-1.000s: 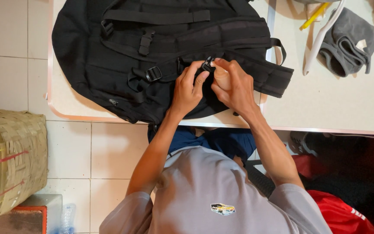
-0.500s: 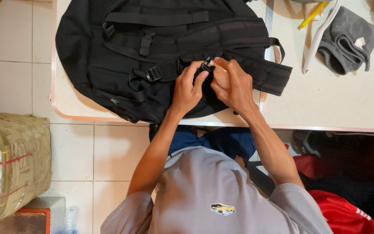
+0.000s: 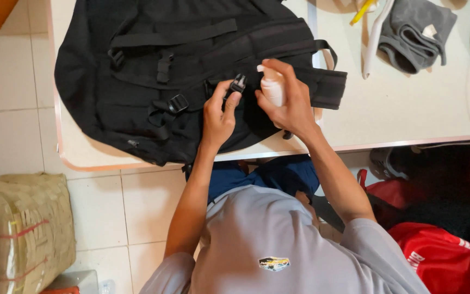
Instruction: Cleaning the straps of a black backpack using a spray cleaner and a cloth.
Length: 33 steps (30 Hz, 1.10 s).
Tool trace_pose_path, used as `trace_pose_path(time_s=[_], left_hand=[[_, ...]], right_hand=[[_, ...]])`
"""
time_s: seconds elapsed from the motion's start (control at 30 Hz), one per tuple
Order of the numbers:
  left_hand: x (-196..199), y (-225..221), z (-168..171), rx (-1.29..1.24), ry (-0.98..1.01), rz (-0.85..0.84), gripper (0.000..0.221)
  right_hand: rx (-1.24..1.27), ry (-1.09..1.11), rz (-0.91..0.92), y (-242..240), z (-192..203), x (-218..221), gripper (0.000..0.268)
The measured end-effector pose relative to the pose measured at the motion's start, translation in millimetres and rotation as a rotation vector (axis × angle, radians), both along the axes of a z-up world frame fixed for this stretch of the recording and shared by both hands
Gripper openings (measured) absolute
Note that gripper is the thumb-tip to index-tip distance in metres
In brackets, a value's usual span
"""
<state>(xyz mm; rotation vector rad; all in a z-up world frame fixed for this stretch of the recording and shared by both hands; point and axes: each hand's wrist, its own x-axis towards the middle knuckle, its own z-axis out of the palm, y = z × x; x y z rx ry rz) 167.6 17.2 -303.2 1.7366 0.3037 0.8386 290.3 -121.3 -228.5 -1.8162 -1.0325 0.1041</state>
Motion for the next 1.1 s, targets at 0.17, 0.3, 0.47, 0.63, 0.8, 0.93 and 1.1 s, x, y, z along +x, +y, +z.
trace_pose_path(time_s=[0.17,0.3,0.47,0.63,0.8,0.93,1.1], left_hand=[[-2,-4,11,0.044,0.125,-0.045,0.027],[-2,0,8,0.064,0.126,-0.048,0.033],[0,1,7,0.066,0.137,-0.038,0.029],[1,3,10,0.090,0.122,-0.062,0.030],[-2,1,7,0.066,0.155,-0.055,0.030],[-1,3,9,0.045,0.153,-0.046,0.031],[0,0,13,0.085,0.148,-0.055,0.029]], right_hand=[[0.383,-0.058,-0.013,-44,34,70,0.054],[0.365,-0.112,-0.338,-94,-70,190,0.086],[0.241,-0.384,-0.388,-56,-63,197,0.075],[0.227,-0.414,-0.358,-39,-82,209,0.078],[0.304,-0.213,-0.304,-42,-70,191,0.100],[0.335,-0.225,-0.610,-64,-60,194,0.055],[0.130,-0.356,-0.636,-95,-69,209,0.023]])
